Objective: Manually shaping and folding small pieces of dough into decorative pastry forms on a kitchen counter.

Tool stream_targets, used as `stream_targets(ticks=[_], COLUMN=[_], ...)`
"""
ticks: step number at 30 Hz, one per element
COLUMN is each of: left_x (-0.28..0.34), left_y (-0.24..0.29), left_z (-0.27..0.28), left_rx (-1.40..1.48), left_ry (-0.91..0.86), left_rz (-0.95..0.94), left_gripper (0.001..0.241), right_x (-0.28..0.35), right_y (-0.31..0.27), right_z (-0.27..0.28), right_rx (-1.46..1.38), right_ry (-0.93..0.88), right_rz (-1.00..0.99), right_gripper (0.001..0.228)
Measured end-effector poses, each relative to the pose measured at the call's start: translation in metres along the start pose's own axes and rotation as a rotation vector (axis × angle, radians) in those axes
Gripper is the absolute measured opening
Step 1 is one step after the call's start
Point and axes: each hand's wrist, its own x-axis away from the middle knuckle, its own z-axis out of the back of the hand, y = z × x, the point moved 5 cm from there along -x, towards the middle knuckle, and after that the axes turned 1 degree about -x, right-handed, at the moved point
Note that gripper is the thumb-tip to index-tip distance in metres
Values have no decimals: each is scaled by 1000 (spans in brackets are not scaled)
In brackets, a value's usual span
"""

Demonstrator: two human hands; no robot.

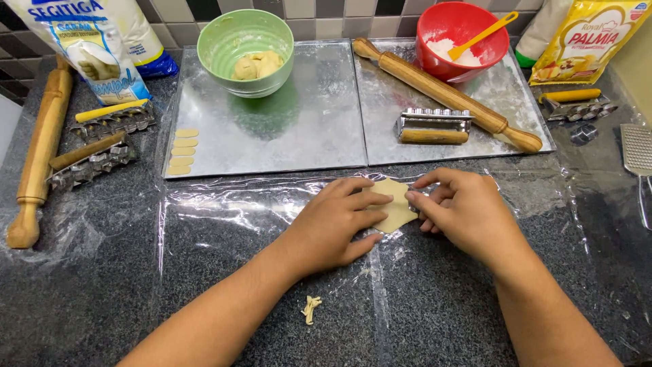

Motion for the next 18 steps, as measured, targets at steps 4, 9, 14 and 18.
stream_targets(ticks=[4,9,14,18], left_x=[4,5,7,0], left_y=[3,9,10,19], left_z=[-5,-17,-21,1], left_rx=[-69,-145,-99,33], left_ry=[-25,-147,-174,-106], left_rz=[-25,-96,-85,6], left_gripper=[34,68,74,63], right_x=[-8,-23,-37,-54], right_y=[7,17,26,39], right_z=[19,50,50,45], right_rx=[-23,224,388,430], right_ry=[85,473,595,612], right_rz=[50,419,716,744], right_gripper=[20,7,20,30])
